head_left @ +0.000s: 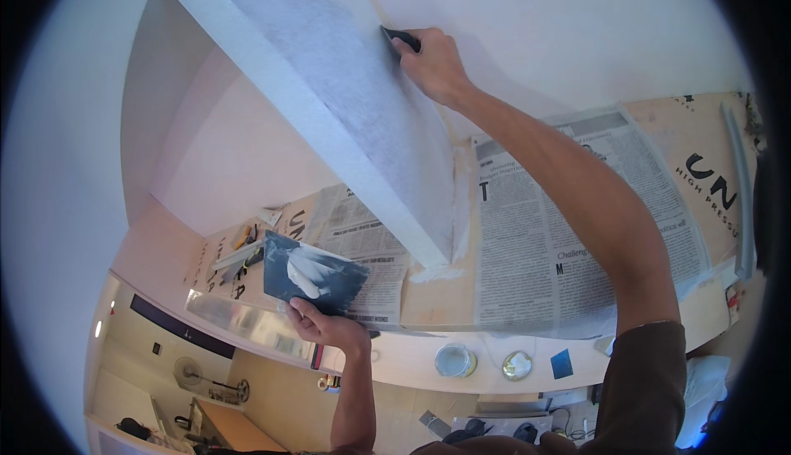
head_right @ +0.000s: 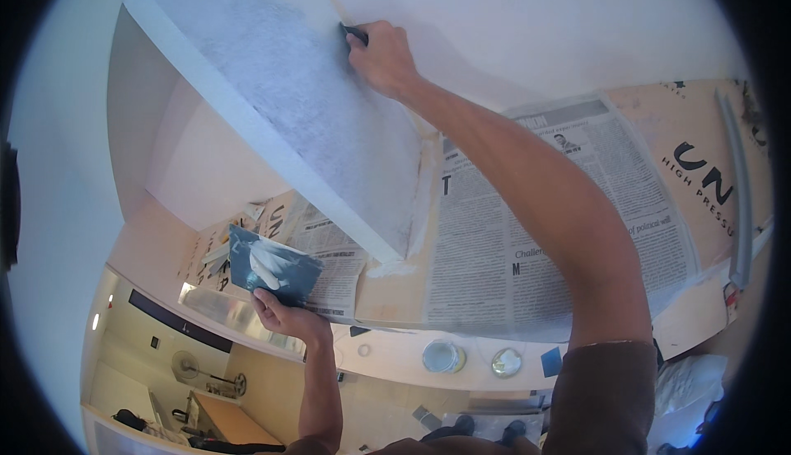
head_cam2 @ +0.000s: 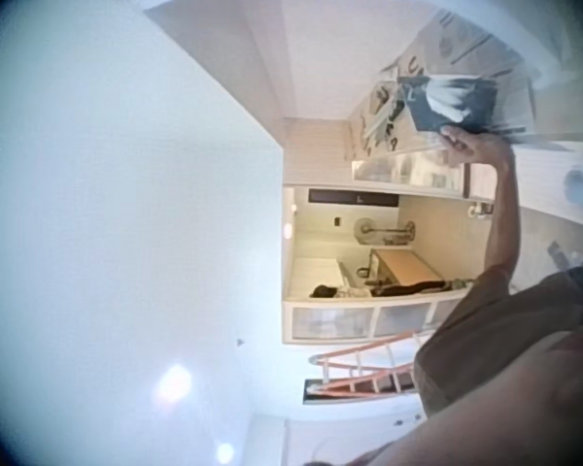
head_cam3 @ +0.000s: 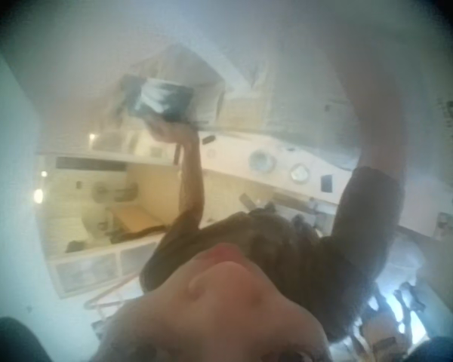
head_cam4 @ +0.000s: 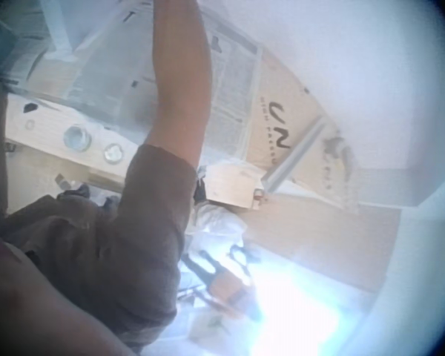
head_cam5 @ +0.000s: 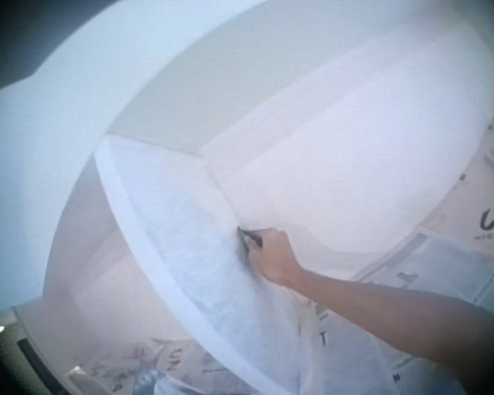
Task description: The person scrapes joint compound onto a hawk, then uses a putty knife to apply and smooth the compound along a ceiling corner. The person repeatedly scoops compound and spreads it along the joint while other workers are visible in the background.
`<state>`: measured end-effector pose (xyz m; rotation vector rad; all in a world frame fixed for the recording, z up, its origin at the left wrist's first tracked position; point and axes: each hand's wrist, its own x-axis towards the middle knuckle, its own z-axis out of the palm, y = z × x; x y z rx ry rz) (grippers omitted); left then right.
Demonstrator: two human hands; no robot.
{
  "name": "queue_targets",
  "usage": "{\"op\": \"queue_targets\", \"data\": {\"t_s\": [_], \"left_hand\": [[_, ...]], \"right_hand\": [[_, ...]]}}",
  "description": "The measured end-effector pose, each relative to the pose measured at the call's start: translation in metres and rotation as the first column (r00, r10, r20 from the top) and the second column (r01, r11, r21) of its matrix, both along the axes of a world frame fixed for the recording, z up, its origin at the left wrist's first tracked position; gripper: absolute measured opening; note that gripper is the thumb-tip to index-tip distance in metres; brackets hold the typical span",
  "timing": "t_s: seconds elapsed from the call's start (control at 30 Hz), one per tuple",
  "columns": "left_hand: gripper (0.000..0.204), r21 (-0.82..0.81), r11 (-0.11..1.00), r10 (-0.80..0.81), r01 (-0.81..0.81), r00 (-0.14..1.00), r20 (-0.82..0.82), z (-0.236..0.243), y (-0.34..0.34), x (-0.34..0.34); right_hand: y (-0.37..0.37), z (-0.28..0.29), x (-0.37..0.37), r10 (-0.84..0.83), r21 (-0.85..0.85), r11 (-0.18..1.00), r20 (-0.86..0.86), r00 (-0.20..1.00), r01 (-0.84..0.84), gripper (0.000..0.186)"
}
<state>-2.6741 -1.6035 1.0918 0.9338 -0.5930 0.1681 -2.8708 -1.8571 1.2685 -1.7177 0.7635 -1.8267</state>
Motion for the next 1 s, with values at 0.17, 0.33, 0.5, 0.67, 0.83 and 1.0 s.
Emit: {"op": "queue_targets", "data": {"t_s": [0.17,0.33,0.5,0.67,0.83,1.0], "left_hand": [[0.045,0.05,0.998,0.04,-0.04,0.999,-0.012,0.0,0.001,-0.003],[0.048,0.036,0.999,-0.03,0.029,0.999,0.017,0.003,0.005,-0.003],[0.049,0.053,0.999,-0.006,0.006,1.0,0.003,0.002,0.005,0.0],[0.049,0.039,0.999,-0.003,0.004,1.0,-0.022,-0.002,0.002,0.002],[0.047,0.016,1.0,-0.006,0.005,1.0,0.031,0.0,-0.003,-0.001],[0.05,0.047,0.998,0.033,-0.034,0.999,0.009,-0.007,0.001,0.009]], "right_hand": [[0.022,0.006,-0.001,0.027,0.011,1.0,0.0,1.0,-0.027,0.029],[0.065,0.004,-0.005,0.04,-0.091,0.995,-0.003,0.999,-0.04,0.029],[0.048,0.004,-0.056,-0.027,-0.031,0.999,-0.067,0.997,0.025,0.03],[-0.004,-0.008,-0.042,-0.085,-0.082,0.993,-0.01,0.996,0.084,0.031],[-0.016,-0.014,-0.028,0.007,0.029,1.0,0.0,1.0,-0.007,0.029],[-0.022,-0.026,-0.015,-0.013,-0.069,0.998,-0.017,1.0,0.012,0.032]]}}
